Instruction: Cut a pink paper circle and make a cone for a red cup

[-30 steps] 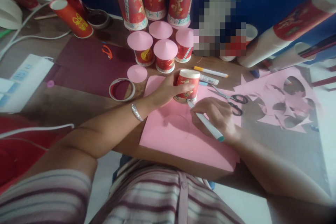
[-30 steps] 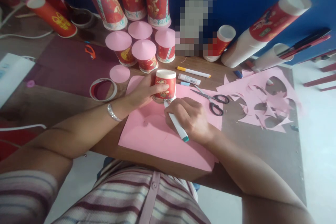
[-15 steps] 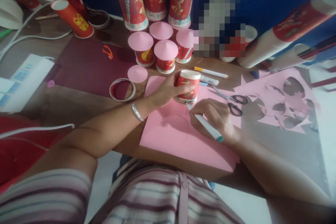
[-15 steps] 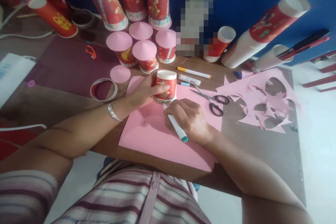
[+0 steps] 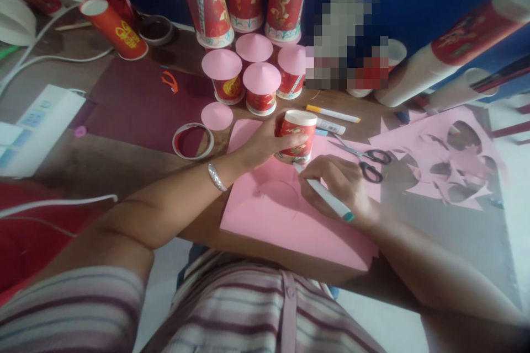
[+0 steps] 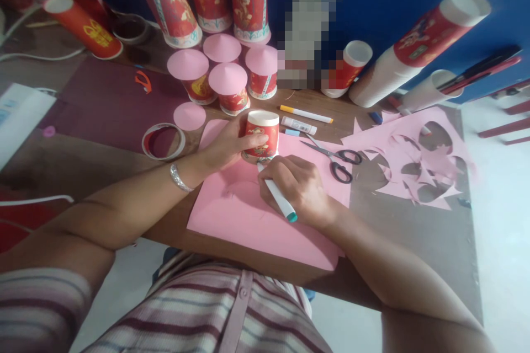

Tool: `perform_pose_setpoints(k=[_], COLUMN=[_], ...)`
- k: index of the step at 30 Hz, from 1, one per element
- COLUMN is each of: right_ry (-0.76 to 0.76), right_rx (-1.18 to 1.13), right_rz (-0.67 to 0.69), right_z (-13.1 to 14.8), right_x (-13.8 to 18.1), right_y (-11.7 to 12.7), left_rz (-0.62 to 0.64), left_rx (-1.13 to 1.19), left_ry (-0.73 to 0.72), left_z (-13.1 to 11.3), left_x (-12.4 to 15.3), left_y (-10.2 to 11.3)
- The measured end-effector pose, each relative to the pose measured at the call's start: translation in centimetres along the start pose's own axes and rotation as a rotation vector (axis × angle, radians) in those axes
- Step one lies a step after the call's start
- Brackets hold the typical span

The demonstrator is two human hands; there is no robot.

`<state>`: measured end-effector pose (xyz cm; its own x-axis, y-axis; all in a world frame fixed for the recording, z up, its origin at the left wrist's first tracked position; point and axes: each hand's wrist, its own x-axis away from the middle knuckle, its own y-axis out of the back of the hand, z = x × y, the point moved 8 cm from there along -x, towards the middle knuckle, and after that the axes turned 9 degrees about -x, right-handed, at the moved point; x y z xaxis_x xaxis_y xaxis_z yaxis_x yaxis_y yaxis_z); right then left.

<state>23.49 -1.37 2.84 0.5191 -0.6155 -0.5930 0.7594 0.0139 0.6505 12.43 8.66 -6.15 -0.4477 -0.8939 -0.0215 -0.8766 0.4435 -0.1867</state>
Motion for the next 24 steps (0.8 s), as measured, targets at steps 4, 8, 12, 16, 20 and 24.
perform_pose_setpoints(k=[4,8,12,16,20,24], right_ry=[-0.003,-0.002,-0.016,-0.039,-0.029,-0.024], right_rx=[0.002,0.004,0.004,0.005,-0.002,-0.011], right_rz=[0.010,0.030,0.029,0.020,0.009,-0.006], right_z=[-0.05,0.00,-0.07,-0.18,-0.13,-0.23], right_x=[0.04,0.02,0.06,0.06,0.03,0.07], right_y=[-0.11,-0.16,-0.10,-0.08,-0.16,-0.16], left_rz=[-0.005,-0.003,-0.002,0.003,0.002,0.003], left_rx=[-0.001,0.000,-0.013,-0.017,-0.008,-0.016], left_ry=[0.002,-0.010,0.001,0.001,0.013,0.003], left_z=[0.11,0.11,0.23,0.13,0.15,0.17], left_x=[-0.07,-0.11,-0.09,-0.03,0.02,-0.01], left_y=[0.06,0.07,0.06,-0.01,0.00,0.05])
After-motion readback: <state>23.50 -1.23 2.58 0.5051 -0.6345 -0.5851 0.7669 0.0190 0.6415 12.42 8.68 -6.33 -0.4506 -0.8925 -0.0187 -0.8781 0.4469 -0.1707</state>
